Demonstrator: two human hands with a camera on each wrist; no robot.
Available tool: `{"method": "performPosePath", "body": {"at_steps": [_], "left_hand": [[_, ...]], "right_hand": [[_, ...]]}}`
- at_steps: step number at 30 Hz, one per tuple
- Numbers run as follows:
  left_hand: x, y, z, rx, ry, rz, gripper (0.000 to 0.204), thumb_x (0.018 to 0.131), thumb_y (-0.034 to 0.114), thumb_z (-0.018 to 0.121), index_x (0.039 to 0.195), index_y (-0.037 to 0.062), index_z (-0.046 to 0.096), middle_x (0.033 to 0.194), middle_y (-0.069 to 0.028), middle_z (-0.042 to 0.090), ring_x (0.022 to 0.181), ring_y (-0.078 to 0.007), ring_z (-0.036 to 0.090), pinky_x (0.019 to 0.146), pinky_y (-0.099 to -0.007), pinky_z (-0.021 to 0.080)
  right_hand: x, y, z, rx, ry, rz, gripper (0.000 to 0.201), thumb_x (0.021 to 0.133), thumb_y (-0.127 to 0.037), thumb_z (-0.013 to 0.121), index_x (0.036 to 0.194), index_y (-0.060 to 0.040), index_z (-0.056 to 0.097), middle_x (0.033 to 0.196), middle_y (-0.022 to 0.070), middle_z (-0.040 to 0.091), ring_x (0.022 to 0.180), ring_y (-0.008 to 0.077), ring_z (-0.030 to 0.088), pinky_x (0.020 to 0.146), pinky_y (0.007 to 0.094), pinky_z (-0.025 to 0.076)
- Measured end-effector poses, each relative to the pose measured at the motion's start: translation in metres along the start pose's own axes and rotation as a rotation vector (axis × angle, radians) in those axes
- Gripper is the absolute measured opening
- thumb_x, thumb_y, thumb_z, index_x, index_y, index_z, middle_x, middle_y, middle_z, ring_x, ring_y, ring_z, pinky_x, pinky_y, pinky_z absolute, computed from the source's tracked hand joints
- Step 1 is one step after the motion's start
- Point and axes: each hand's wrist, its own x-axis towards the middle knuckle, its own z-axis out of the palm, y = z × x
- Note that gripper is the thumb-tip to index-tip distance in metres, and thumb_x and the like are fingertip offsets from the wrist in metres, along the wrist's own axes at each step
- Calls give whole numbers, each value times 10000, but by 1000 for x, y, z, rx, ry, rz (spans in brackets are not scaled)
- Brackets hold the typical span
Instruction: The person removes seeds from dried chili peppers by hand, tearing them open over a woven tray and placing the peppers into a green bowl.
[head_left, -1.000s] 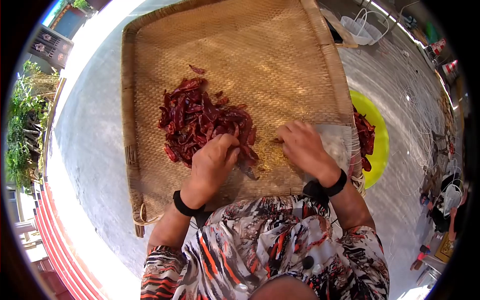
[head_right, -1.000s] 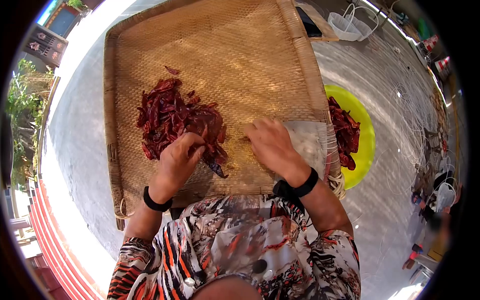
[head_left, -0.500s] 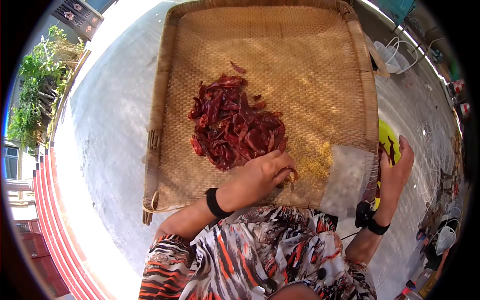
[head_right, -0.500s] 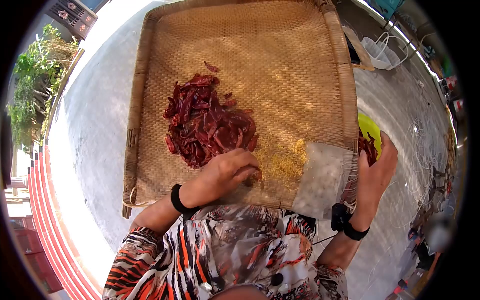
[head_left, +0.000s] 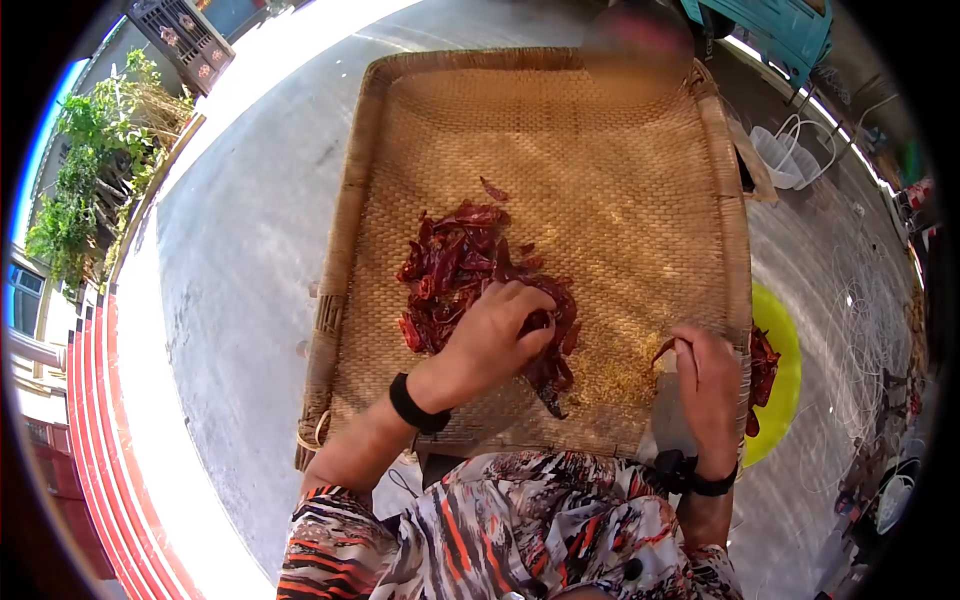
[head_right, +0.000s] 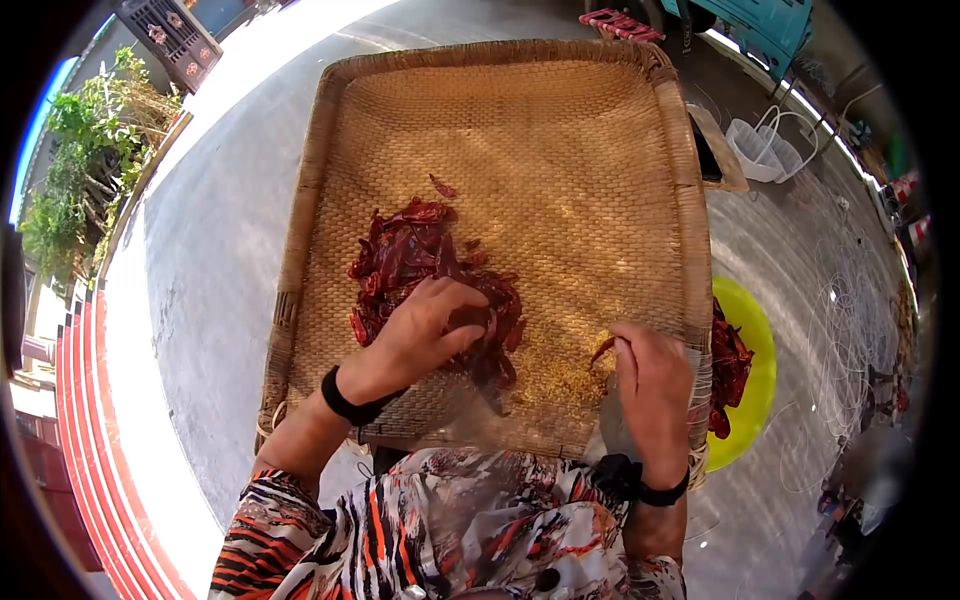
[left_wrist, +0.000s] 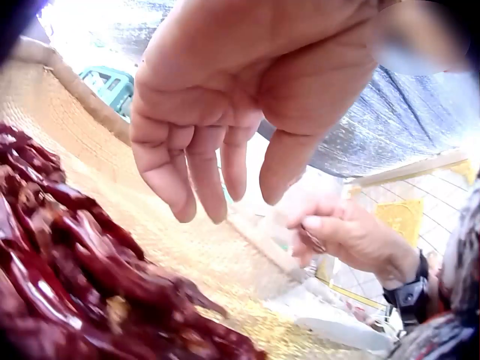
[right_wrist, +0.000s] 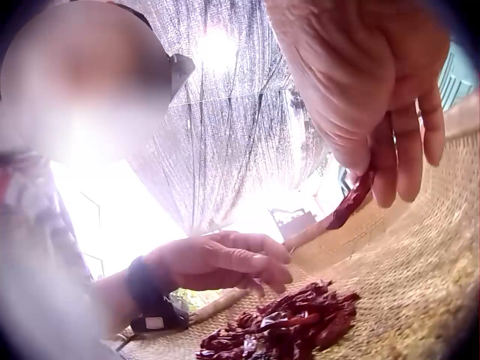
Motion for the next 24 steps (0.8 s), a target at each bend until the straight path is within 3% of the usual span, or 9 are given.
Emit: {"method": "performPosePath", "body": {"at_steps": [2, 5, 9, 11, 13, 16, 19, 22, 24], "left_hand": [[7, -27, -31, 151, 33, -91, 483, 857, 200, 746, 1287, 56, 580, 1169, -169, 600, 1119, -386, 533, 983, -460, 429], [19, -85, -50, 408, 96, -253, 563, 905, 380, 704, 1370, 93, 566, 1301, -189, 582, 1213, -420, 502, 1031, -517, 417], [27, -136, -33, 662, 144, -358, 608, 930, 494, 651, 1420, 149, 548, 1420, -219, 509, 1281, -460, 456, 1082, -543, 387], [29, -146, -24, 515, 77, -273, 622, 942, 501, 642, 1447, 161, 516, 1469, -222, 464, 1334, -460, 413, 1111, -537, 361], [26, -135, -20, 421, 8, -155, 629, 951, 506, 637, 1466, 173, 497, 1514, -218, 417, 1368, -455, 383, 1122, -538, 350], [12, -94, -13, 332, -231, -190, 628, 961, 508, 624, 1477, 178, 482, 1538, -210, 387, 1392, -441, 367, 1134, -539, 337], [0, -52, -14, 339, -372, -79, 643, 966, 506, 620, 1498, 185, 455, 1546, -211, 376, 1418, -435, 343, 1139, -550, 326], [20, -48, -26, 341, -440, -173, 676, 967, 509, 619, 1531, 200, 412, 1547, -228, 366, 1436, -445, 317, 1145, -565, 313], [39, -85, -22, 328, -325, -210, 739, 952, 533, 624, 1552, 182, 373, 1555, -256, 344, 1439, -484, 287, 1150, -584, 299]], "right_hand": [[-1, 30, -17, -73, 73, 192, 204, 984, -128, 588, 1157, -51, 663, 1072, 164, 680, 1051, 344, 618, 979, 429, 451], [-7, 73, -22, -200, 444, 214, 321, 986, -163, 592, 1282, -40, 602, 1251, 197, 613, 1150, 350, 567, 1004, 426, 440], [-11, 114, -11, -236, 385, 278, 449, 986, -220, 611, 1377, -22, 515, 1366, 216, 536, 1237, 389, 494, 1084, 478, 367], [-7, 121, 3, -240, 352, 231, 462, 990, -240, 611, 1380, -15, 507, 1373, 220, 531, 1248, 397, 489, 1091, 491, 355], [-10, 130, 20, -284, 328, 187, 501, 995, -287, 612, 1385, 2, 489, 1380, 228, 530, 1270, 411, 483, 1094, 489, 352], [-9, 136, 23, -155, 245, 288, 527, 994, -313, 614, 1391, 8, 483, 1370, 238, 540, 1280, 418, 483, 1099, 484, 351], [-8, 137, 29, -202, 254, 323, 546, 997, -333, 606, 1396, 16, 474, 1354, 245, 551, 1278, 429, 483, 1099, 480, 352], [-11, 137, 32, -221, 278, 316, 545, 1000, -358, 595, 1395, 0, 478, 1324, 243, 568, 1249, 427, 503, 1073, 481, 373], [-6, 125, 27, -149, 257, 355, 537, 1002, -374, 586, 1389, -14, 486, 1294, 238, 581, 1219, 424, 521, 1047, 479, 391]]}}
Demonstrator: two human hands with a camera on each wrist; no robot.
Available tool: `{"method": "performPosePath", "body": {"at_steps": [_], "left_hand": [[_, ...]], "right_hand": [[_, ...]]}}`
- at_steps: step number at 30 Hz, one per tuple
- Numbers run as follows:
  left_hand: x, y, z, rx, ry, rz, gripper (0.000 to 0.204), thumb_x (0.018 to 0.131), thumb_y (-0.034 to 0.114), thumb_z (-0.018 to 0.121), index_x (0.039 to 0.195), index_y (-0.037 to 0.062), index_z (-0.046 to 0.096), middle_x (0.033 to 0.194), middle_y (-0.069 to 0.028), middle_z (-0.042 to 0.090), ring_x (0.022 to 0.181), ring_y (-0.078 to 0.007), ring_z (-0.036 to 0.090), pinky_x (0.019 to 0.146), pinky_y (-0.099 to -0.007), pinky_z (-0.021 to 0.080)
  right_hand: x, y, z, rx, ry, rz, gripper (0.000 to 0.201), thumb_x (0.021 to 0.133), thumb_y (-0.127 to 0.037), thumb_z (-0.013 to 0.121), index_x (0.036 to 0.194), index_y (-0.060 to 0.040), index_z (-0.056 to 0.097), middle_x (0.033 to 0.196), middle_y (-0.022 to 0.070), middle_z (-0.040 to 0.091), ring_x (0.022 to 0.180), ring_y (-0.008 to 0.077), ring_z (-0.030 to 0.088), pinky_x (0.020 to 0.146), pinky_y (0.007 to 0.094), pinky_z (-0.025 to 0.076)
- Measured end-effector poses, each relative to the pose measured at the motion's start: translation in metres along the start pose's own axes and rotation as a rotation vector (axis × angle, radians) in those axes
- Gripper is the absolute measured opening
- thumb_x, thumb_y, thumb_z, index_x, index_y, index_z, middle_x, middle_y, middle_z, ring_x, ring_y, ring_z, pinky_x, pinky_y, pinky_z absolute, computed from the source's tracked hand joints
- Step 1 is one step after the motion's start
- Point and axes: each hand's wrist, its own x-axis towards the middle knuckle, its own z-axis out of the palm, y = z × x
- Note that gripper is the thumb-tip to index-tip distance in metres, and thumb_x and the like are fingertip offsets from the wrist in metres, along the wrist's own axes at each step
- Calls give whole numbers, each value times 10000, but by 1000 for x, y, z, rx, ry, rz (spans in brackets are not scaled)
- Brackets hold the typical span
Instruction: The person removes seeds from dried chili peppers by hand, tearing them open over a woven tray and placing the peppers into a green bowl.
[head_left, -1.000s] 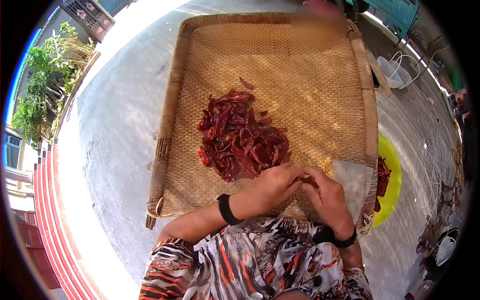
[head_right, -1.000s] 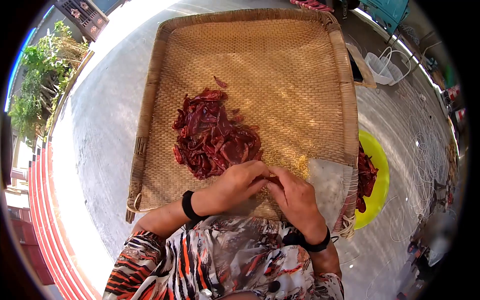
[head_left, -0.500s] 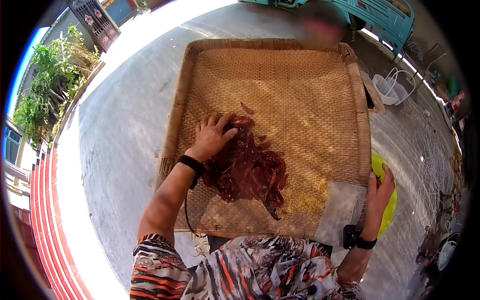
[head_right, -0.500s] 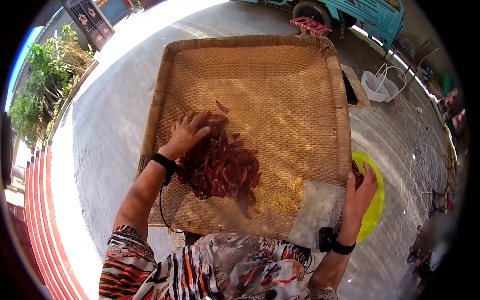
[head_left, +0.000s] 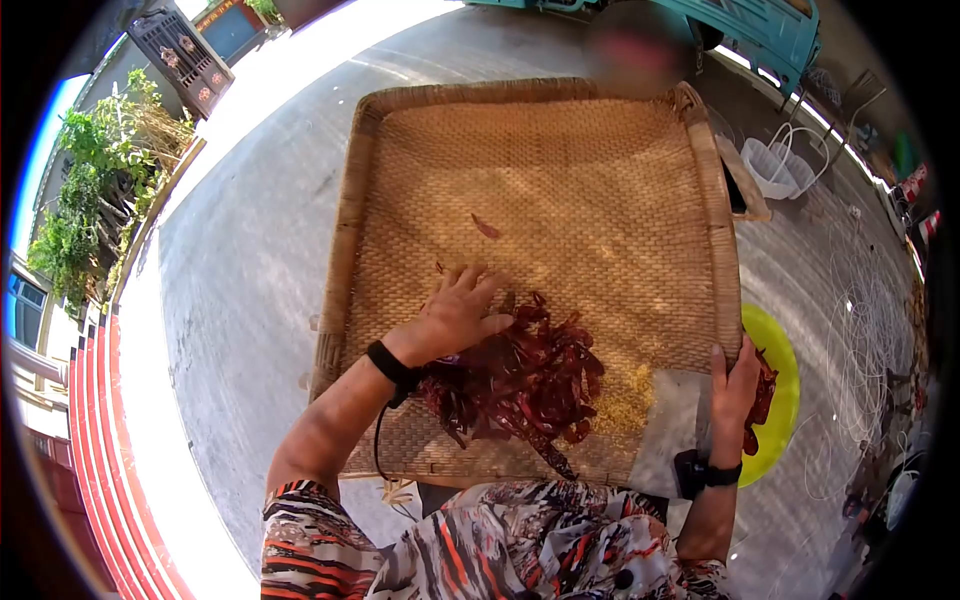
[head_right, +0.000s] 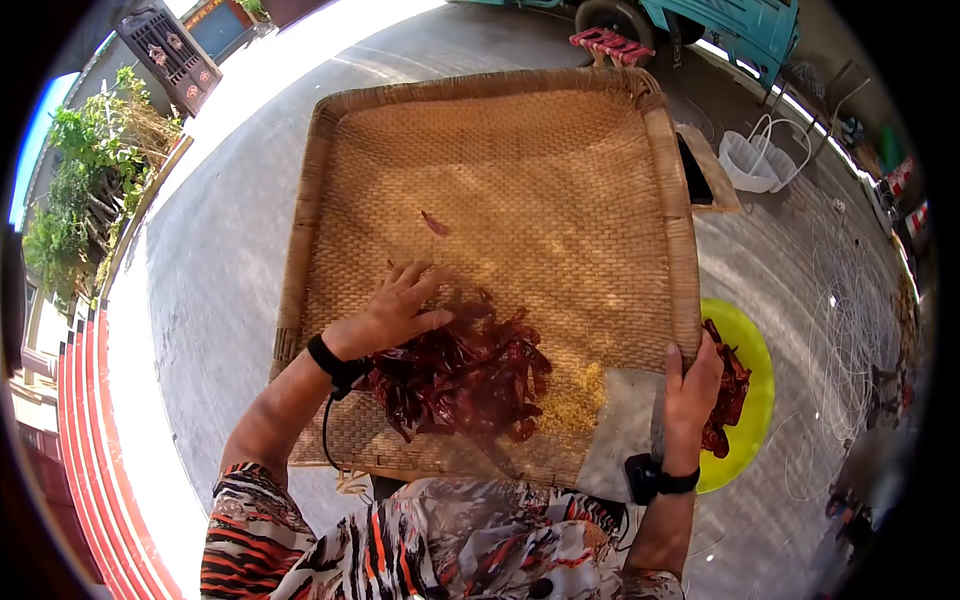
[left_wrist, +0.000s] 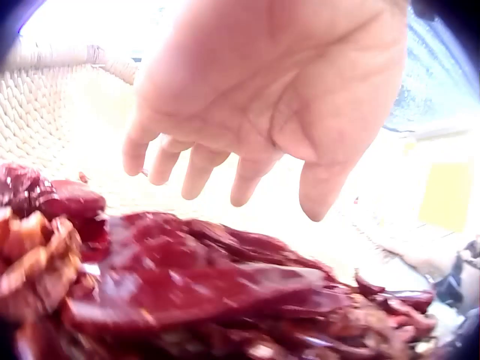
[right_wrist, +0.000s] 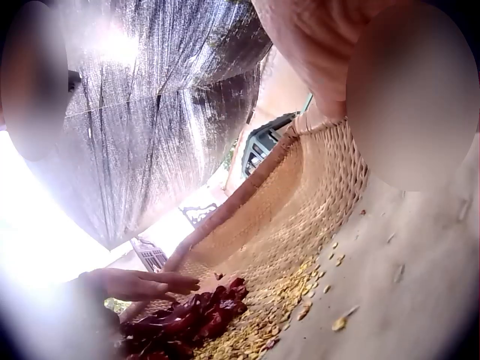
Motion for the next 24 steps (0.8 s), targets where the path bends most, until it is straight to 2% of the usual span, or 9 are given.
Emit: {"method": "performPosePath", "body": {"at_steps": [2, 5, 8, 11, 14, 17, 19, 23, 24], "left_hand": [[28, -23, 6, 62, 142, -54, 748, 943, 545, 619, 1540, 162, 384, 1563, -264, 329, 1441, -511, 267, 1160, -602, 281], [59, -27, 5, 35, 225, -121, 776, 947, 587, 585, 1558, 170, 350, 1591, -264, 283, 1463, -491, 248, 1160, -609, 275], [63, -8, 12, 148, 116, -145, 761, 960, 610, 544, 1560, 182, 353, 1612, -260, 244, 1483, -471, 232, 1165, -617, 260], [42, 13, 33, 146, 56, 113, 772, 988, 597, 522, 1579, 152, 301, 1611, -282, 221, 1477, -473, 245, 1145, -640, 265], [3, 47, 33, 69, -108, 206, 743, 1006, 583, 495, 1567, 129, 316, 1608, -275, 234, 1474, -448, 274, 1158, -614, 270], [-31, 69, 24, -15, -261, 240, 721, 1003, 528, 540, 1546, 97, 344, 1599, -265, 264, 1470, -438, 296, 1163, -575, 293], [-44, 68, 31, 28, -212, 272, 713, 981, 474, 597, 1529, 79, 367, 1586, -264, 289, 1460, -429, 315, 1158, -549, 312], [-56, 73, 35, 86, -135, 261, 628, 943, 352, 674, 1463, 74, 457, 1547, -247, 356, 1407, -431, 385, 1124, -523, 361], [-58, 76, 33, 58, -104, 233, 577, 941, 319, 678, 1429, 76, 489, 1520, -240, 385, 1377, -429, 411, 1111, -511, 376]], "right_hand": [[0, -10, -3, 41, -27, 37, 533, 1003, -387, 580, 1385, -27, 490, 1268, 234, 591, 1196, 421, 534, 1026, 478, 406], [1, -14, -6, 40, -33, 71, 535, 1003, -398, 573, 1391, -40, 484, 1246, 230, 598, 1182, 417, 545, 1008, 476, 419], [-1, -10, -2, -6, -21, 93, 546, 1006, -401, 564, 1408, -44, 468, 1249, 230, 597, 1190, 414, 546, 1008, 473, 422], [-1, -12, -1, -14, -38, 113, 554, 1008, -402, 557, 1421, -47, 456, 1259, 230, 595, 1197, 411, 550, 1010, 470, 426], [0, -20, -4, -10, -57, 144, 559, 1011, -406, 550, 1427, -46, 451, 1280, 231, 589, 1203, 410, 554, 1016, 467, 428], [0, -22, -4, -2, -59, 159, 566, 1010, -409, 549, 1428, -42, 448, 1295, 229, 586, 1211, 410, 551, 1023, 466, 427], [0, -15, -1, 7, -69, 174, 567, 1007, -406, 555, 1429, -43, 448, 1293, 223, 592, 1221, 411, 541, 1033, 465, 421], [1, -3, 6, -132, 150, -78, 559, 927, -280, 666, 1408, -64, 479, 1306, 187, 588, 1242, 382, 517, 1057, 466, 407], [-1, -19, -5, -113, 216, -164, 547, 902, -237, 689, 1388, -70, 502, 1314, 174, 583, 1246, 374, 511, 1063, 465, 403]]}}
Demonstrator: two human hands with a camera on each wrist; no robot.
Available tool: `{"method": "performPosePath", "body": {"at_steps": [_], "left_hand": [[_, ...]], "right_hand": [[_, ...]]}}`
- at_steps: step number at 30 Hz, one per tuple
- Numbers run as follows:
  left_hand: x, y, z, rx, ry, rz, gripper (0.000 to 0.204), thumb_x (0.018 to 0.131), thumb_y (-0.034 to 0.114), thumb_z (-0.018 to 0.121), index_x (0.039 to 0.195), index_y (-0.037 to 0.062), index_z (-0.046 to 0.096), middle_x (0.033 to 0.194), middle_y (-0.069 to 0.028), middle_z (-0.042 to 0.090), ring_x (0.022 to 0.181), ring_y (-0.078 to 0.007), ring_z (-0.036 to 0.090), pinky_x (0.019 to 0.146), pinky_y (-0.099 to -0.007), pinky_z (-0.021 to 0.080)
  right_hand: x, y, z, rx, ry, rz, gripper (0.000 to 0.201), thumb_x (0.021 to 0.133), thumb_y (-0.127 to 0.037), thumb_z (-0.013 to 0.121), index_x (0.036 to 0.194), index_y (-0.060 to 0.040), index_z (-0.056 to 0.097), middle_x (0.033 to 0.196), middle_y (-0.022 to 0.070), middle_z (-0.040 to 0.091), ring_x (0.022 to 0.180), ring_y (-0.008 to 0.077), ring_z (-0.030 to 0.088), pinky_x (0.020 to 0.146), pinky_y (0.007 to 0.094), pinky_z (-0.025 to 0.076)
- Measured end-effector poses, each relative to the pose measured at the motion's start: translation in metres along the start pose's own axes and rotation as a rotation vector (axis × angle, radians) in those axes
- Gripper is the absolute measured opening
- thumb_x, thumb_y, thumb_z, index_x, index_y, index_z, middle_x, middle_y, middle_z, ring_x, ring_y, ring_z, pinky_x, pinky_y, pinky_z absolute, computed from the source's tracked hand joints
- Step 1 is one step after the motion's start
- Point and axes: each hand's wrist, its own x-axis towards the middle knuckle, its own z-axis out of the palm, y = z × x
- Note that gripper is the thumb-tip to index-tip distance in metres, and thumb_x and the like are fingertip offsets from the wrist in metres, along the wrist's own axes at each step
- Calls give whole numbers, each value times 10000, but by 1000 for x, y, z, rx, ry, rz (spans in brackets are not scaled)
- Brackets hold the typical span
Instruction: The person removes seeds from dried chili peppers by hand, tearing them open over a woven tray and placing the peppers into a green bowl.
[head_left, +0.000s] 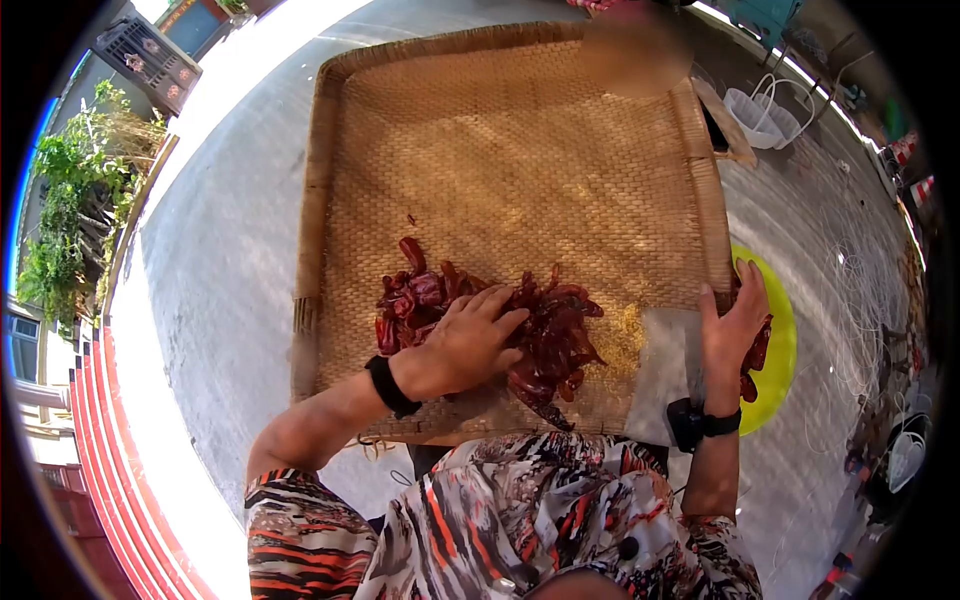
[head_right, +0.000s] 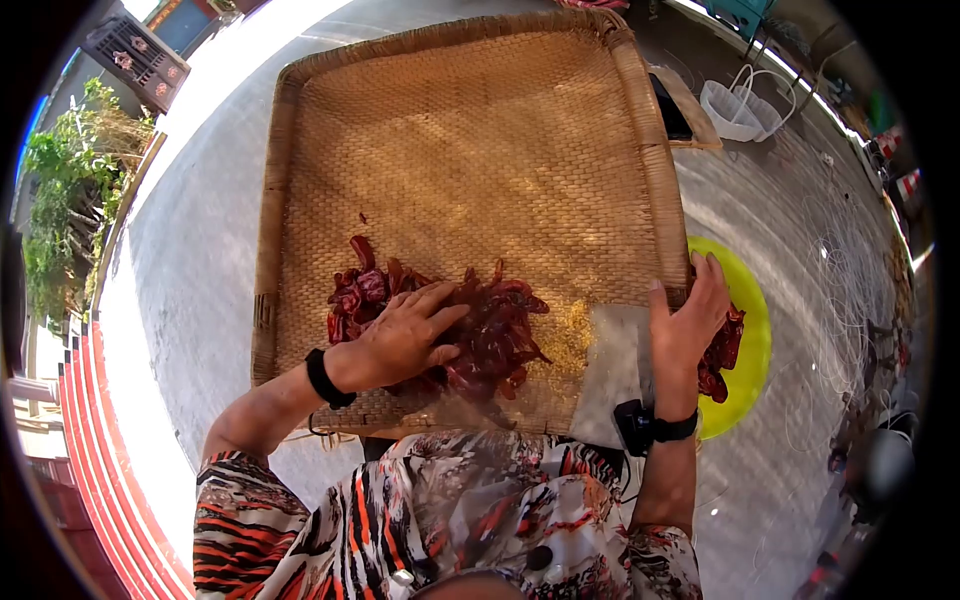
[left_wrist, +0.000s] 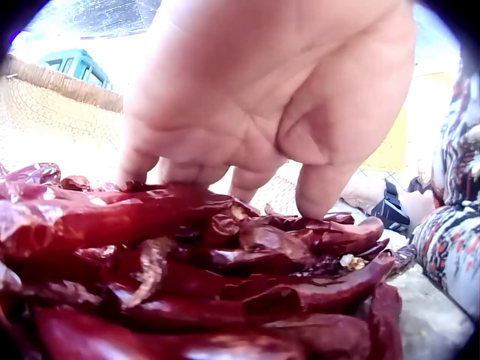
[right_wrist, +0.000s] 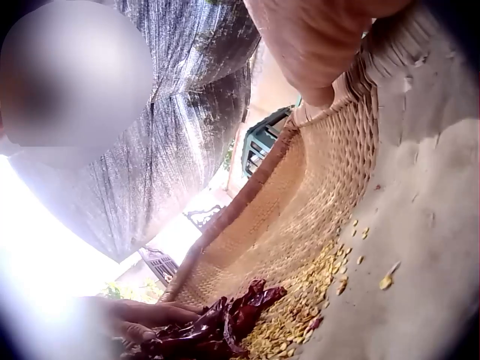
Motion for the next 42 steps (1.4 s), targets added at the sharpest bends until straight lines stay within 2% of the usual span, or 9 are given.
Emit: {"method": "performPosePath", "body": {"at_steps": [1, 6, 11, 14, 25, 28, 31, 36, 42], "left_hand": [[-3, 3, -3, -27, 32, -28, 526, 939, 285, 681, 1395, 77, 520, 1492, -234, 414, 1348, -426, 438, 1098, -500, 391], [-12, 4, -6, -76, 232, -23, 422, 843, 11, 681, 1251, 89, 611, 1180, -167, 562, 1086, -382, 546, 937, -449, 479], [-17, 3, 2, -26, 399, -78, 331, 863, 6, 653, 1188, 68, 628, 966, -157, 619, 934, -363, 612, 791, -424, 515], [-24, 13, -3, -149, 457, -148, 235, 909, 53, 641, 1144, 59, 634, 967, -164, 640, 915, -367, 642, 758, -436, 523], [-32, 18, -8, -371, 396, -300, 168, 980, 150, 599, 1112, 49, 630, 959, -192, 661, 876, -394, 658, 722, -456, 515], [-29, 19, -5, -370, 532, -100, 187, 990, 118, 607, 1136, 6, 639, 957, -169, 675, 884, -319, 674, 759, -400, 512], [-27, 41, -25, -407, 382, -82, 198, 964, 89, 636, 1143, 5, 649, 1028, -159, 666, 957, -311, 658, 815, -378, 512], [-9, 64, -25, -467, 338, 137, 271, 926, 53, 682, 1191, 10, 640, 1069, -149, 654, 982, -288, 652, 850, -365, 512], [0, 80, -15, -600, 246, 163, 488, 871, 23, 729, 1334, 51, 576, 1140, -122, 633, 1024, -256, 656, 889, -366, 529]], "right_hand": [[1, -15, -12, 22, 71, -80, 539, 877, -194, 712, 1368, -76, 525, 1322, 161, 578, 1250, 366, 504, 1070, 465, 399], [-17, -78, -34, 424, -562, -508, 397, 824, -53, 699, 1213, -106, 640, 1265, 116, 591, 1225, 357, 518, 1023, 452, 447], [-49, -104, 12, 487, -578, -784, 374, 807, -74, 727, 1172, -142, 681, 1257, 80, 609, 1222, 316, 532, 1036, 418, 460], [-42, -107, 10, 528, -620, -717, 318, 840, -88, 712, 1154, -136, 691, 1226, 82, 624, 1209, 319, 538, 1033, 424, 458], [-13, -49, -69, 240, -38, -281, 239, 955, -91, 604, 1185, -39, 643, 1190, 153, 649, 1207, 356, 533, 1049, 469, 391], [-12, -4, -75, 49, 148, -142, 275, 962, -114, 601, 1224, -36, 625, 1210, 154, 640, 1180, 337, 553, 1033, 444, 413], [-18, -4, -81, 301, 114, 156, 307, 969, -146, 610, 1250, -22, 610, 1224, 145, 633, 1105, 315, 596, 978, 408, 457], [-44, -70, -76, 902, -564, 26, 337, 983, -193, 623, 1263, -9, 595, 1190, 155, 648, 1006, 291, 644, 890, 375, 503], [-45, -86, -70, 902, -760, -90, 294, 993, -203, 609, 1224, -20, 618, 1071, 195, 672, 969, 311, 663, 878, 367, 499]]}}
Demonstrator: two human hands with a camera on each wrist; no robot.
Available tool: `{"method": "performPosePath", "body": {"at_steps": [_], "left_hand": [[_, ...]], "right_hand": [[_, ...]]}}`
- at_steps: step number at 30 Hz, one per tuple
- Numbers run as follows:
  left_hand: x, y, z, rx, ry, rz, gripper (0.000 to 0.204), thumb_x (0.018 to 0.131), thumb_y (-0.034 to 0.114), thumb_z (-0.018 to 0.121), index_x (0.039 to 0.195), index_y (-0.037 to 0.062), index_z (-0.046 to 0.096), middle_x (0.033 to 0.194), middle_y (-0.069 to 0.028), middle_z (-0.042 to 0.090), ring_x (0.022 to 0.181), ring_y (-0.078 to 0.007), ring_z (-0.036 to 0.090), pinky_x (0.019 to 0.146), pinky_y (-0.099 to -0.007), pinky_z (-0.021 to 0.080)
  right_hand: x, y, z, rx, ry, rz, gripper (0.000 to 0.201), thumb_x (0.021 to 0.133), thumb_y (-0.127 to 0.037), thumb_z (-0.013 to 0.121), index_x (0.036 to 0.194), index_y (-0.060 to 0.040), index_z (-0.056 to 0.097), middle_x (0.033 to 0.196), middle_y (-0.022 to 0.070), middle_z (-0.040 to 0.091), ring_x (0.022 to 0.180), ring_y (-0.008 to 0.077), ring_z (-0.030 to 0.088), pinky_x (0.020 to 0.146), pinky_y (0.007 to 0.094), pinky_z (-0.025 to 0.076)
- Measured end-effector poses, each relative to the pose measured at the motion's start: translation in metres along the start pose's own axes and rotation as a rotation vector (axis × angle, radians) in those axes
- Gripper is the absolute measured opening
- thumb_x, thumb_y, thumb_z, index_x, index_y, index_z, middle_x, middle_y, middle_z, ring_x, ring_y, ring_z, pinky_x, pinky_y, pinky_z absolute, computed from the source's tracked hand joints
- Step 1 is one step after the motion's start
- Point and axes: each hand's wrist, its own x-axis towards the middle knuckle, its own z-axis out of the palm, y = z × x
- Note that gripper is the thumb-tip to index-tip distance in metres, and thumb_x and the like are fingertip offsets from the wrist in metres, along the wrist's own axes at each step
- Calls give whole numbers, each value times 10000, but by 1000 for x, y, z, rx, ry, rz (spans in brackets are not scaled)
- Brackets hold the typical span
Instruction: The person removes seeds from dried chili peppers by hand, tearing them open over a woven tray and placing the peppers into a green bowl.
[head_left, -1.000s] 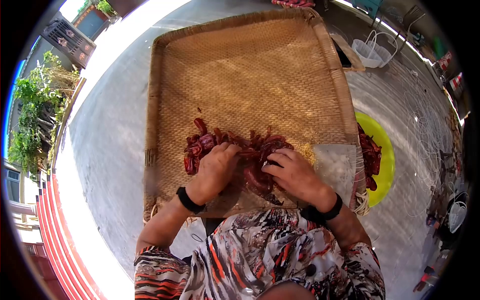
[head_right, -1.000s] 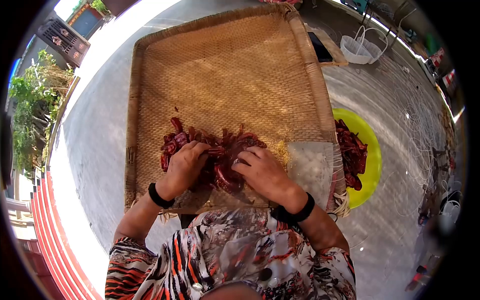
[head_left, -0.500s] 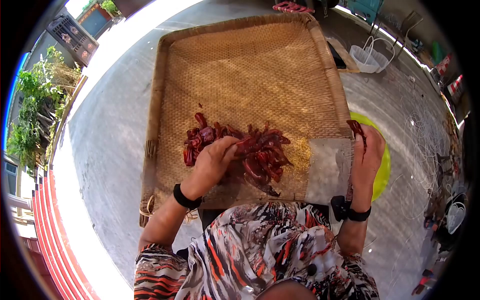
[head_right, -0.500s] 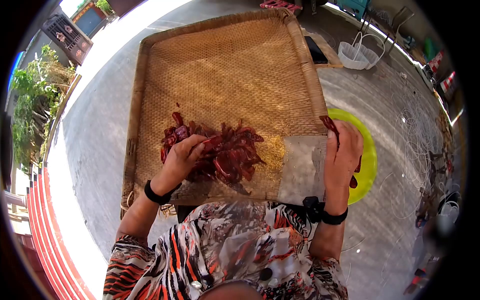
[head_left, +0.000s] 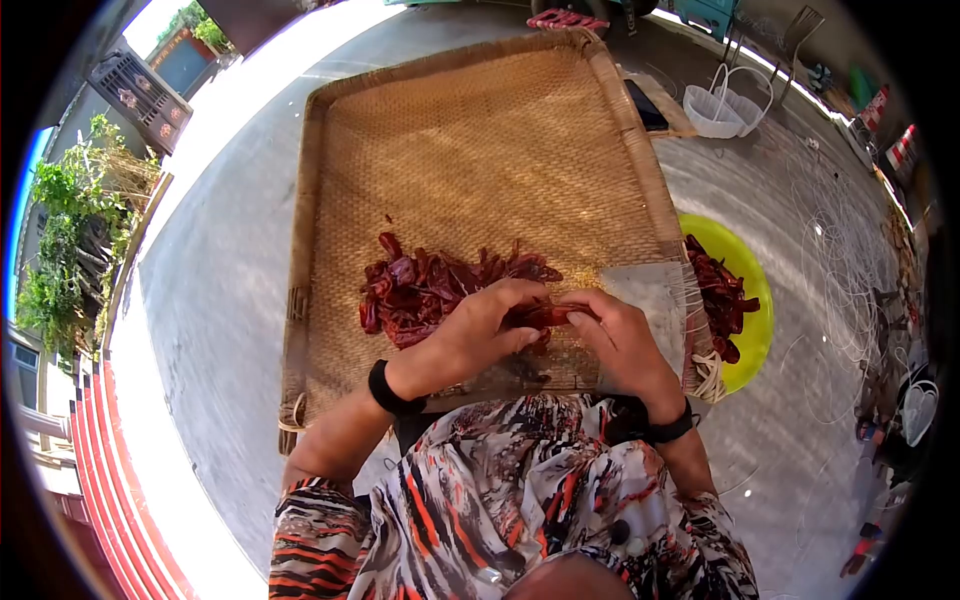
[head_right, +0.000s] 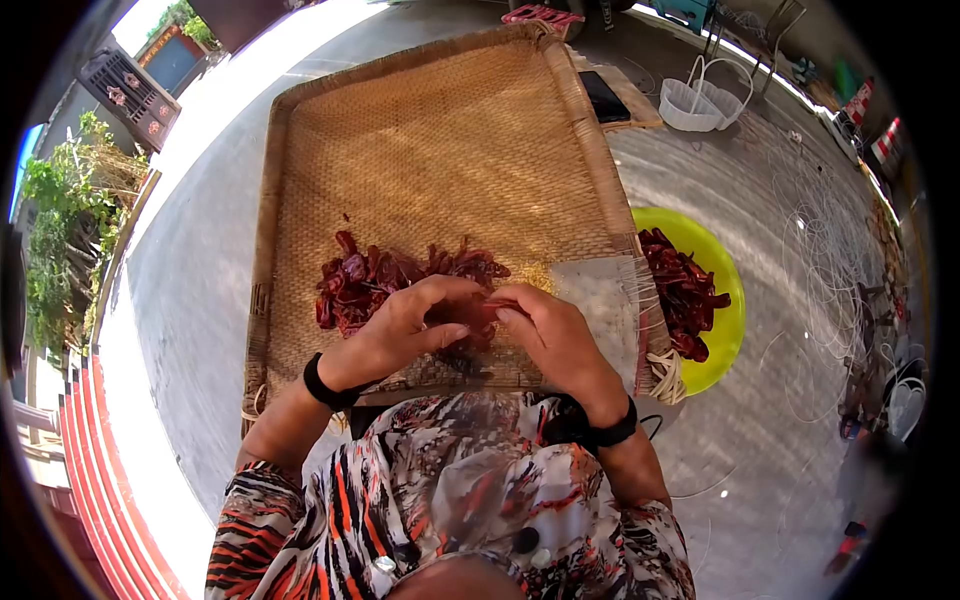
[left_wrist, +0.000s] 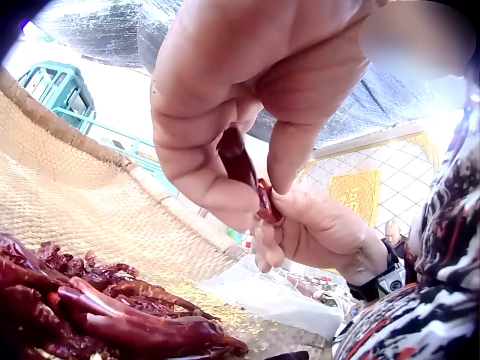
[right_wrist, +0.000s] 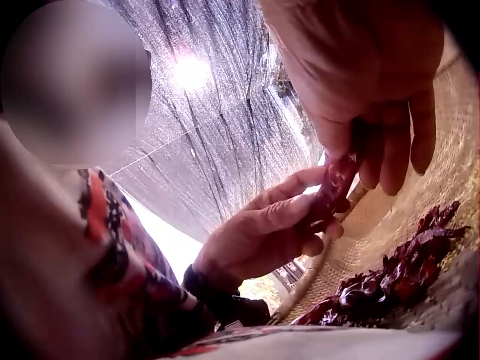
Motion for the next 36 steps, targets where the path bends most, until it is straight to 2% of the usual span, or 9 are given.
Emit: {"method": "performPosePath", "body": {"at_steps": [5, 8, 10, 13, 18, 23, 26, 31, 36], "left_hand": [[-18, -22, -17, 562, 4, 97, 482, 791, -16, 723, 1255, 54, 614, 1121, -131, 599, 1024, -311, 608, 905, -408, 512], [-29, -49, -6, 709, 119, 106, 294, 751, 58, 698, 1045, 74, 687, 954, -107, 623, 962, -295, 582, 833, -417, 499], [-28, -51, -6, 721, 127, 116, 282, 754, 45, 685, 1035, 74, 685, 922, -89, 627, 985, -287, 579, 827, -417, 499], [-20, -43, -13, 774, 91, 181, 318, 774, 3, 690, 1085, 66, 671, 967, -103, 634, 966, -311, 584, 847, -414, 500], [-11, -14, -11, 603, 89, 116, 289, 819, 2, 686, 1102, 53, 653, 932, -124, 646, 878, -338, 611, 780, -420, 518], [-5, 0, 6, 435, 135, 91, 272, 867, 47, 691, 1133, 62, 634, 951, -127, 653, 896, -364, 643, 770, -440, 532], [-6, 5, 0, 378, 220, 56, 294, 868, 69, 709, 1149, 78, 625, 1002, -133, 653, 946, -371, 644, 792, -439, 535], [-34, -29, -30, 659, 204, -131, 328, 824, 81, 740, 1128, 73, 616, 1013, -144, 606, 957, -361, 622, 800, -438, 520], [-55, -49, -32, 756, 183, -176, 288, 803, 91, 739, 1064, 64, 623, 954, -133, 570, 944, -353, 609, 801, -447, 507]], "right_hand": [[-21, 30, -44, -309, 475, -16, 270, 1007, -215, 583, 1197, -30, 634, 1052, 181, 681, 948, 346, 653, 863, 392, 488], [-32, 49, -78, -525, 725, 41, 263, 1006, -211, 580, 1190, -33, 637, 1088, 170, 675, 1002, 350, 633, 892, 397, 481], [-38, 68, -91, -832, 869, 45, 263, 997, -207, 591, 1191, -34, 637, 1117, 158, 674, 1037, 351, 621, 914, 405, 476], [-38, 74, -85, -841, 1028, 84, 278, 976, -193, 619, 1209, -41, 633, 1155, 141, 659, 1075, 331, 611, 932, 402, 471], [-26, 17, -33, -43, 323, 40, 324, 954, -189, 650, 1234, -29, 616, 1150, 127, 642, 973, 274, 654, 858, 353, 510], [-2, 12, 7, 8, -82, -111, 328, 955, -224, 671, 1205, -15, 629, 1064, 153, 676, 910, 276, 668, 829, 346, 520], [-4, -1, -4, 36, -63, 91, 334, 961, -230, 668, 1202, -3, 626, 1047, 174, 673, 940, 293, 666, 829, 362, 517], [-24, 31, -43, -362, 507, -84, 326, 981, -250, 629, 1202, -10, 630, 1122, 191, 658, 1027, 347, 635, 902, 403, 485], [-38, 60, -84, -754, 889, 144, 343, 973, -253, 630, 1234, -30, 621, 1275, 170, 611, 1229, 356, 525, 1052, 447, 385]]}}
